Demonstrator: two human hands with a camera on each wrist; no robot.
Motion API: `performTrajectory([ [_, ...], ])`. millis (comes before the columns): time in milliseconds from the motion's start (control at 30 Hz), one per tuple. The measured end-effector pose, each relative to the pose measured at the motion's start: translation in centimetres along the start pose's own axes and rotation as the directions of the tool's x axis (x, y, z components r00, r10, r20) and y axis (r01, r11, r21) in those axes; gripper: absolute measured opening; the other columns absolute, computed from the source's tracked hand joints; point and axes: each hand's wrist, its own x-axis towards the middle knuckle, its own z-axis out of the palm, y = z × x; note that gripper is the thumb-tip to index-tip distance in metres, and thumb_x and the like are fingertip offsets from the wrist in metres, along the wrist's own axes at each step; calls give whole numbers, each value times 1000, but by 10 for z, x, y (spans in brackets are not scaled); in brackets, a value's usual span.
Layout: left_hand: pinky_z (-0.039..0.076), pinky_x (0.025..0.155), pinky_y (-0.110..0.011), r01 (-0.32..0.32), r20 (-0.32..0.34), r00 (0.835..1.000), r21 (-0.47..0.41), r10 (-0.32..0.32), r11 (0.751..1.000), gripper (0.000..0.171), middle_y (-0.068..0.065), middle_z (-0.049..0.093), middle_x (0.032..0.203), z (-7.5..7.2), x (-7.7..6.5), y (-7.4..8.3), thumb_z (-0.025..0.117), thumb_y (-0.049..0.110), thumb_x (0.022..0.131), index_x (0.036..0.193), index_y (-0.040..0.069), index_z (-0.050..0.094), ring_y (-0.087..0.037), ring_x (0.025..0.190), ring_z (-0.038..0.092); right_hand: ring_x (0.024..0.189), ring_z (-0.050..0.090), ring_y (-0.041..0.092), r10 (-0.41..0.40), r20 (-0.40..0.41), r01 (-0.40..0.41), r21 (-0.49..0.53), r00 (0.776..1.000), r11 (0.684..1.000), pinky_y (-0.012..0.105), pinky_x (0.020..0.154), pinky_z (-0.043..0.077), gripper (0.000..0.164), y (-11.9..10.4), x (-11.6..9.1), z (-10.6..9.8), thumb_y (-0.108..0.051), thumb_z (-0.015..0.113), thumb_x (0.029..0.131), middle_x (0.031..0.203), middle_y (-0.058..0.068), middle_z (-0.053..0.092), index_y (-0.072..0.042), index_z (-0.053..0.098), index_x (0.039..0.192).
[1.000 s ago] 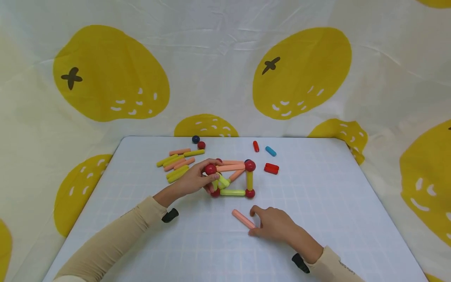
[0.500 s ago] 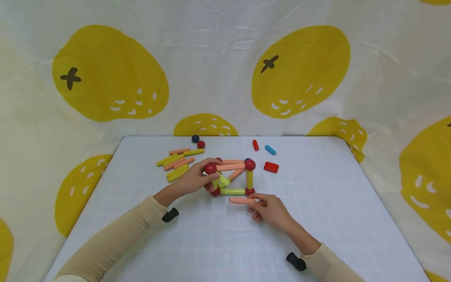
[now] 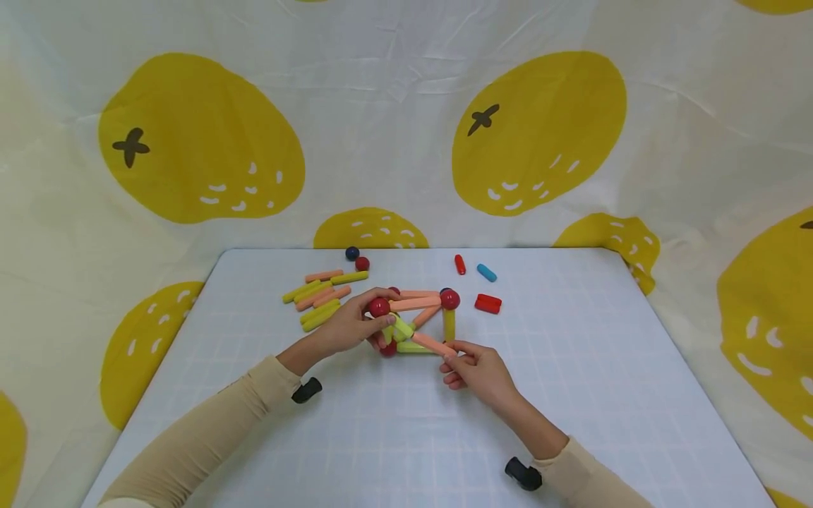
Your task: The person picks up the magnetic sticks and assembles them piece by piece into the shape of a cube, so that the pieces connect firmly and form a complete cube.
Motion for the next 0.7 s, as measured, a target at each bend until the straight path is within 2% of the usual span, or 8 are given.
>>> performTrajectory([
  [167,61,71,-30,-17,-22,1000,31,17,999,44,-13,60,116,0,0,-1,71,24,97,138,30,56,-21,70,69,72,73,20,-122,-2,121,-112,992,986,25,68,61,43,6,5,4,-23,67,100,91,14,76,-3,59,138],
  [200,61,70,-29,-22,-26,999,40,23,999,45,-13,61,117,0,1,-1,72,23,97,138,29,56,-21,70,69,70,73,19,-154,-2,152,-144,988,978,25,67,61,40,7,6,5,-22,67,100,88,13,76,-4,61,135],
  [267,61,72,-30,-47,-26,998,64,49,997,46,-11,63,120,1,1,-2,73,22,96,139,28,55,-20,73,69,63,68,13,-235,1,227,-261,972,938,21,61,57,33,9,8,7,-21,69,99,78,4,74,-8,66,129],
  [333,61,73,-30,-68,-23,997,89,70,994,48,-9,63,123,1,1,-2,73,21,96,139,27,55,-21,77,69,57,61,7,-330,14,310,-383,944,870,19,55,50,22,9,11,9,-20,70,98,69,-4,68,-12,69,118],
  [400,60,75,-29,-104,-27,994,143,109,984,48,-4,62,130,1,2,-2,74,23,95,139,27,55,-19,84,67,51,52,4,-430,28,383,-510,902,770,19,50,41,15,8,15,10,-19,72,96,62,-10,58,-14,71,110],
  [467,59,75,-29,-140,-28,989,195,149,971,47,0,62,133,1,2,-3,75,26,95,138,26,55,-19,86,65,48,43,3,-506,42,422,-613,862,668,18,47,34,14,6,19,12,-20,75,94,58,-12,48,-14,72,107],
  [567,58,74,-29,-166,-24,984,231,176,959,47,1,63,132,1,3,-3,75,30,94,136,26,56,-18,80,65,47,36,3,-567,47,431,-703,822,566,17,46,29,19,4,22,15,-19,78,91,56,-11,41,-13,73,108],
  [700,58,70,-30,-127,-21,991,206,134,970,45,-4,66,121,1,2,-2,76,27,93,134,29,57,-18,70,67,45,35,3,-615,78,436,-776,784,457,17,46,28,17,2,27,18,-19,80,90,55,-10,40,-12,70,102],
])
